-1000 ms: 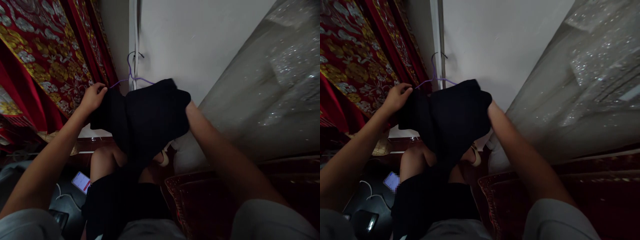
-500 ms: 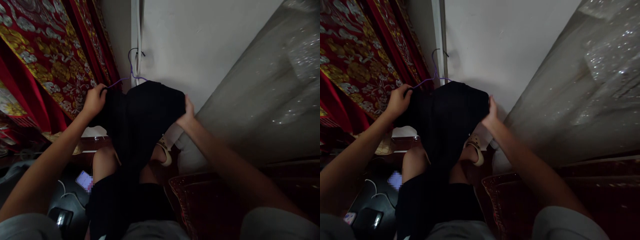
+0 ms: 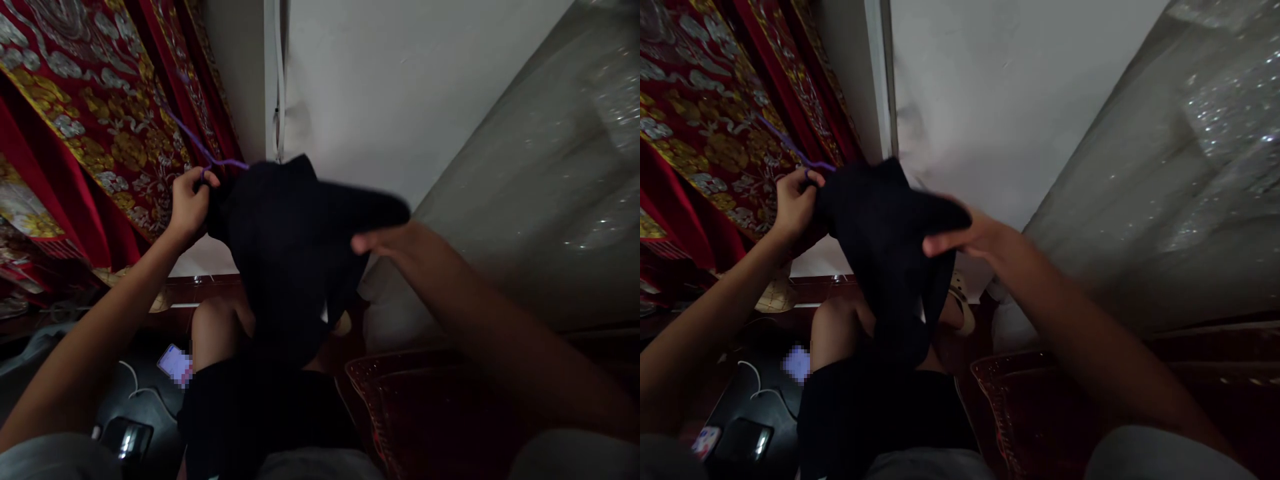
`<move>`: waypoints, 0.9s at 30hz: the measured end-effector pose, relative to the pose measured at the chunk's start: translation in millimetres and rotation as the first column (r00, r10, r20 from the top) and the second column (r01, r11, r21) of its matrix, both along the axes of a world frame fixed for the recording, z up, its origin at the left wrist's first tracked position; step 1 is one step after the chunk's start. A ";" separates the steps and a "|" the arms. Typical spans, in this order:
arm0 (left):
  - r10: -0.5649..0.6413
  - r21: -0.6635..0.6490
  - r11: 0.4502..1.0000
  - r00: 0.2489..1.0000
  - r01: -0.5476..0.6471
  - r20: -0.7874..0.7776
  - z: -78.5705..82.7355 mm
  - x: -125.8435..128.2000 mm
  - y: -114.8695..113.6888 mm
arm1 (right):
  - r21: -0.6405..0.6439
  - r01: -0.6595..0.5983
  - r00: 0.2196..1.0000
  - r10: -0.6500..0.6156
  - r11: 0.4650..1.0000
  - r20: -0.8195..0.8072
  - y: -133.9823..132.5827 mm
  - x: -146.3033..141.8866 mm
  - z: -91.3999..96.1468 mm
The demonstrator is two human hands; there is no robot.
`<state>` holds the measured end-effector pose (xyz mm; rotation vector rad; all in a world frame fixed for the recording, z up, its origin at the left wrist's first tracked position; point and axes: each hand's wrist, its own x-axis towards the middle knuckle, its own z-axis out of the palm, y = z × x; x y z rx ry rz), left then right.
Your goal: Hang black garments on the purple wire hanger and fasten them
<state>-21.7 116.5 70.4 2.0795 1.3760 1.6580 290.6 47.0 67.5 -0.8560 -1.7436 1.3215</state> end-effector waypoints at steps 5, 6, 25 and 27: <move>-0.094 -0.039 0.995 0.994 0.092 -0.059 -7.8 1.7 -18.9 | 0.191 -0.516 0.848 0.465 0.835 0.254 7.1 -19.9 -21.2; -0.107 -0.045 0.994 0.991 0.104 -0.079 -9.4 2.0 -21.8 | 0.208 -0.553 0.820 0.483 0.807 0.305 8.3 -21.9 -21.2; -0.706 -0.271 0.690 0.707 0.671 -0.048 -12.1 46.6 -84.4 | 0.933 -0.014 0.889 -0.422 0.361 0.176 56.6 -22.7 -141.3; -0.645 -0.251 0.725 0.760 0.641 0.078 -15.5 30.5 -79.7 | 0.914 0.044 0.858 -0.483 0.404 0.172 54.8 -7.9 -138.8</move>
